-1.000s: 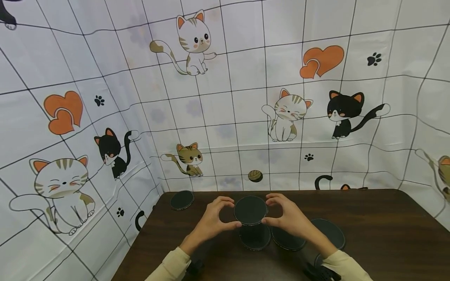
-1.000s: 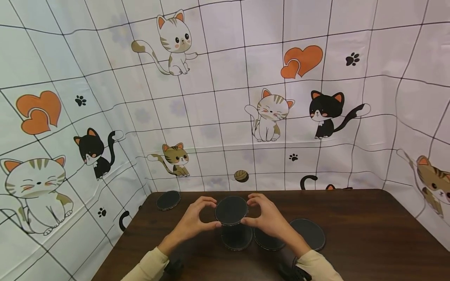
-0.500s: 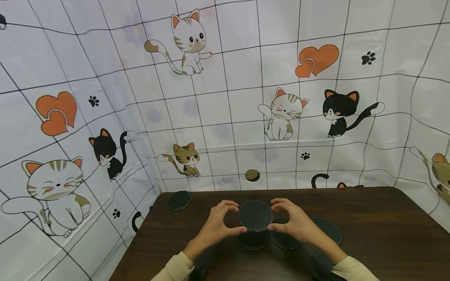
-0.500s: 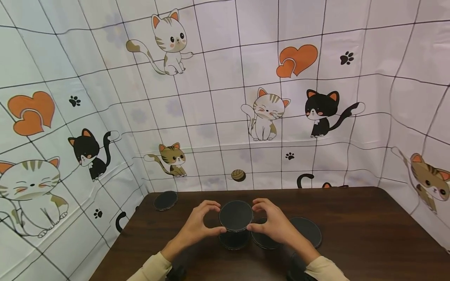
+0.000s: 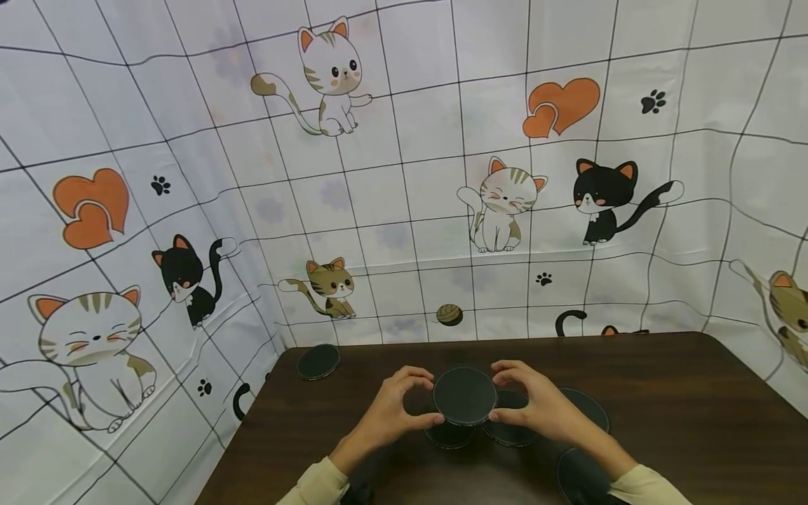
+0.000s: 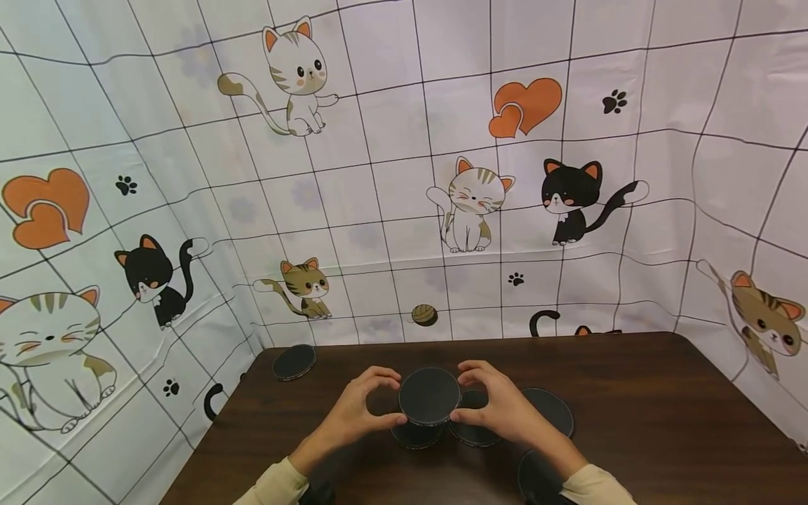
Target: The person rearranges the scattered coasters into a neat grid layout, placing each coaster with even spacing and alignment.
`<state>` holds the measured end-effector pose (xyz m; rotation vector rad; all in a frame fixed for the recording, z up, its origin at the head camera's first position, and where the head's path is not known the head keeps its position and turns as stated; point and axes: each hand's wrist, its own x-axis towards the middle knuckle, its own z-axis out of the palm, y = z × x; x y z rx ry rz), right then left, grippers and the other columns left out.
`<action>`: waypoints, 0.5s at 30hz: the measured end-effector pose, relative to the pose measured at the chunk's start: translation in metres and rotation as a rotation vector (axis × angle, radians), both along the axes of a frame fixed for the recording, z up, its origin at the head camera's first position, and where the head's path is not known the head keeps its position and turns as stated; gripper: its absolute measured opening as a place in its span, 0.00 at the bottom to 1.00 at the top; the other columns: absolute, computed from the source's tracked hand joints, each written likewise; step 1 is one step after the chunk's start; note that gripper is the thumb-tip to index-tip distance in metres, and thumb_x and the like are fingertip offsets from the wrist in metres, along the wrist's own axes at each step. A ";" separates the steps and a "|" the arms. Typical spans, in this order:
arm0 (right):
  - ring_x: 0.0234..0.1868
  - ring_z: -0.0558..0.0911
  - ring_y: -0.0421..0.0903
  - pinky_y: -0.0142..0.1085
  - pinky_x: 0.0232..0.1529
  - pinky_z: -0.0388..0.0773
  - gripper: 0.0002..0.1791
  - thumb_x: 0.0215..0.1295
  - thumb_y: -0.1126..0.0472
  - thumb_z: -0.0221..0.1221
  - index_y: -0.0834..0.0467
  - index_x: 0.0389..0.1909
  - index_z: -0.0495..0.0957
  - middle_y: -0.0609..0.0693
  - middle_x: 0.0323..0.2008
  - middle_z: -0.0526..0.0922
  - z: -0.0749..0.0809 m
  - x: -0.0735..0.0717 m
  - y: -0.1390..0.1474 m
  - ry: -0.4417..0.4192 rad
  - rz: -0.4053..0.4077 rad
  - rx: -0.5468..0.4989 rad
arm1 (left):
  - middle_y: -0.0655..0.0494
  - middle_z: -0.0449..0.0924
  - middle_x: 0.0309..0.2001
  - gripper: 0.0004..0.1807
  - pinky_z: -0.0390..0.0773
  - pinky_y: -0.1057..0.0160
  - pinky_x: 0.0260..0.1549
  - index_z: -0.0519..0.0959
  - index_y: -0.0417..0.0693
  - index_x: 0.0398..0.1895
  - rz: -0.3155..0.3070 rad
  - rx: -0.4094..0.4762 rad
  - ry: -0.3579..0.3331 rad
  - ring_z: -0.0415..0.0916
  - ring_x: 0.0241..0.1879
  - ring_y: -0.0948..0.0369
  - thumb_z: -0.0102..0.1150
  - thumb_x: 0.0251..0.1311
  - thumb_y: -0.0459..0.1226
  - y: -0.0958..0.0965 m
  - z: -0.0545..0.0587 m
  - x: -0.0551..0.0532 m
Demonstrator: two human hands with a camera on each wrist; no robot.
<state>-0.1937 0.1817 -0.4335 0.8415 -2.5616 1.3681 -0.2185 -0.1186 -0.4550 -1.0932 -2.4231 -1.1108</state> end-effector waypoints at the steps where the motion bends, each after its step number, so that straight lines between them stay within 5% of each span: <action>1: 0.53 0.73 0.46 0.46 0.51 0.70 0.33 0.47 0.45 0.69 0.56 0.52 0.74 0.43 0.58 0.66 -0.001 0.000 0.001 -0.003 0.000 0.000 | 0.60 0.69 0.54 0.24 0.58 0.42 0.53 0.76 0.54 0.43 0.001 -0.006 0.000 0.64 0.55 0.64 0.69 0.45 0.52 0.001 0.000 0.001; 15: 0.56 0.71 0.46 0.47 0.53 0.67 0.29 0.47 0.44 0.68 0.53 0.49 0.75 0.41 0.59 0.65 -0.009 0.010 0.022 0.022 0.018 0.011 | 0.61 0.68 0.54 0.24 0.53 0.41 0.54 0.76 0.54 0.43 -0.002 -0.007 0.020 0.62 0.55 0.66 0.68 0.45 0.55 0.019 -0.005 0.011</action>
